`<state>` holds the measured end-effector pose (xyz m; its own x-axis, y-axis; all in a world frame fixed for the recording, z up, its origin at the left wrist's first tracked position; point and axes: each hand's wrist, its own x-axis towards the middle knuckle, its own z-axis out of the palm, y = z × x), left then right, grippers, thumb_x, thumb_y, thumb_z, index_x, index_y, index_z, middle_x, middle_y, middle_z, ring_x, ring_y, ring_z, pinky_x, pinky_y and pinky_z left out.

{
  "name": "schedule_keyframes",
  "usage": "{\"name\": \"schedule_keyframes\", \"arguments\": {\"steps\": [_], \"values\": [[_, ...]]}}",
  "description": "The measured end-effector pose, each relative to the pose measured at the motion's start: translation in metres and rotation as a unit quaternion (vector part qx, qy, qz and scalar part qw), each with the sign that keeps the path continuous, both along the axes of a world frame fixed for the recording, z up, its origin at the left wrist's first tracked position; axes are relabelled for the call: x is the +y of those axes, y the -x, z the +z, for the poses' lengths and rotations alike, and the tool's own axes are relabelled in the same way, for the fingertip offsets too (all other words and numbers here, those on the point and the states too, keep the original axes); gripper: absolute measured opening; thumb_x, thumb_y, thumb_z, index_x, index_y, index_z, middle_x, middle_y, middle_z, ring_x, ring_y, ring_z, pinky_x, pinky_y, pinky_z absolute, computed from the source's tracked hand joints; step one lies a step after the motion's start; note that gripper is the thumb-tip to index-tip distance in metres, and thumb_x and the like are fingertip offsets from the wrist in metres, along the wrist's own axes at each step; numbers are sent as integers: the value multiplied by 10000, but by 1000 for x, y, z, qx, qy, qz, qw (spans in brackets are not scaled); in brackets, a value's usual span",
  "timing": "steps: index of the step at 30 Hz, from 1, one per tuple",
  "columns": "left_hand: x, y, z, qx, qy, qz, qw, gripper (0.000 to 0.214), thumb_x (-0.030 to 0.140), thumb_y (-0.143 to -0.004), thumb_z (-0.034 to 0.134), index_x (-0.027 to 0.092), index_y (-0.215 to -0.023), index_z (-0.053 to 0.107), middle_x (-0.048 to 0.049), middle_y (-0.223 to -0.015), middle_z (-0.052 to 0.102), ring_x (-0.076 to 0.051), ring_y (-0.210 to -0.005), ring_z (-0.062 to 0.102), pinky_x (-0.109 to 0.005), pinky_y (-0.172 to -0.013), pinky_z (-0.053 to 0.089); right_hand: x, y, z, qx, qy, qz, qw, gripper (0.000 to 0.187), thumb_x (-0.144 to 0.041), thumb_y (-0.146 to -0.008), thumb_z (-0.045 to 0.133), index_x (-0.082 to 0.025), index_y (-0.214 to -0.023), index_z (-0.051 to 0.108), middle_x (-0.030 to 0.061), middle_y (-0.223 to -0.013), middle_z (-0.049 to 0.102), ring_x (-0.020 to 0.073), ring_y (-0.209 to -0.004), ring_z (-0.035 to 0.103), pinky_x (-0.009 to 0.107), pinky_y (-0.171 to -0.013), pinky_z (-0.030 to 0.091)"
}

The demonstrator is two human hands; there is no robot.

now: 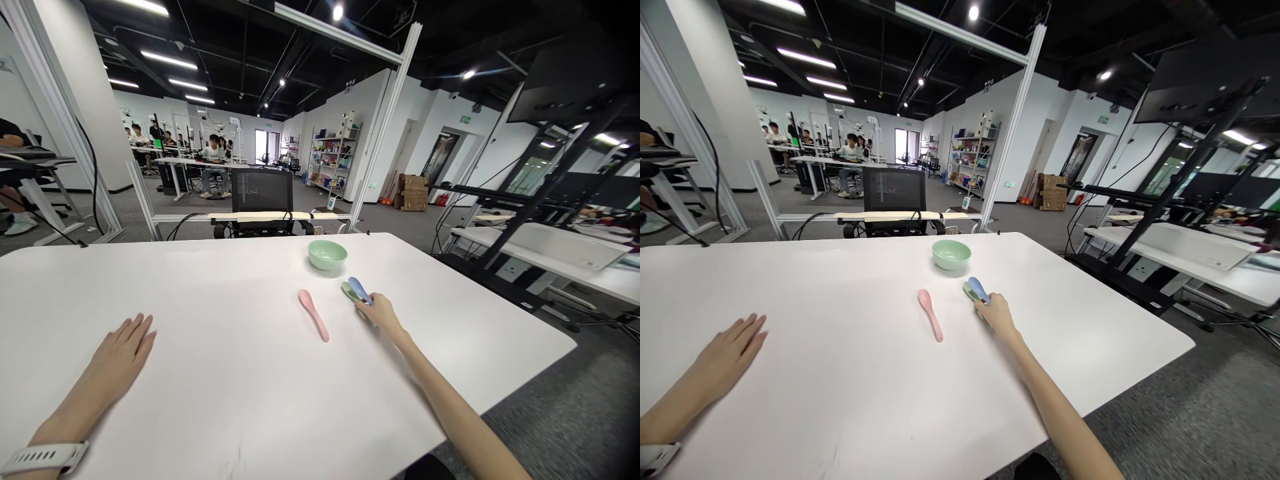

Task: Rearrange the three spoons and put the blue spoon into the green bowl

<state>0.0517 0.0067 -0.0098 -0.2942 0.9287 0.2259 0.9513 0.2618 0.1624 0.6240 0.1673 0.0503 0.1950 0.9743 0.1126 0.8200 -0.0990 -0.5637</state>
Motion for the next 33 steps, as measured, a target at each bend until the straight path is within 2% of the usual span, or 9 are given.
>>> {"name": "schedule_keyframes", "arguments": {"steps": [4, 9, 14, 17, 24, 29, 33], "values": [[0, -1, 2, 3, 2, -1, 1000, 842, 482, -945, 89, -15, -1524, 445, -246, -1641, 450, -408, -1564, 361, -620, -1246, 319, 1, -2, -3, -8, -12, 1, 1000, 206, -352, -823, 690, -208, -705, 602, 39, -641, 642, 178, -600, 584, 275, -569, 366], [0, -1, 2, -2, 4, 4, 1000, 834, 500, -956, 91, 14, -1540, 436, -226, -1656, 437, -393, -1564, 367, -606, -1259, 306, 7, -13, -5, 3, -34, 10, 999, 410, -583, -836, 666, -182, -753, 645, 74, -654, 643, 216, -646, 606, 304, -600, 387], [1, 3, -4, 2, -8, -1, 1000, 821, 500, -960, 116, 13, -1530, 451, -227, -1641, 460, -397, -1554, 385, -599, -1246, 332, 29, -45, -4, -2, -95, -4, 995, 406, -508, -865, 588, -127, -908, 722, 143, -820, 719, 244, -734, 644, 326, -675, 435], [1, 5, -6, 0, -21, -2, 1000, 803, 499, -965, 145, 19, -1523, 464, -233, -1629, 474, -400, -1540, 407, -607, -1232, 352, 43, -70, -7, 0, -108, -21, 994, 471, -525, -868, 567, -101, -987, 734, 166, -859, 731, 261, -759, 657, 345, -710, 458], [-1, 6, -5, 3, 2, -10, 1000, 833, 509, -959, 114, 3, -1529, 450, -231, -1648, 448, -417, -1568, 347, -612, -1244, 329, 59, -112, -37, -4, -148, -26, 989, 636, -698, -895, 476, -119, -915, 739, 180, -890, 736, 298, -825, 649, 403, -786, 492], [-2, 7, -4, 15, 5, -4, 1000, 848, 492, -948, 83, -10, -1528, 444, -239, -1643, 452, -413, -1563, 361, -616, -1241, 330, 64, -118, -53, -35, -164, -24, 985, 718, -735, -929, 404, -115, -928, 765, 186, -925, 735, 295, -832, 641, 419, -813, 507], [-1, 8, -2, 10, 19, -2, 1000, 856, 510, -943, 98, -11, -1521, 456, -238, -1643, 454, -411, -1564, 359, -606, -1243, 335, 68, -120, -56, -69, -173, -26, 982, 764, -707, -973, 341, -89, -962, 791, 246, -991, 739, 317, -851, 649, 438, -830, 514]]}}
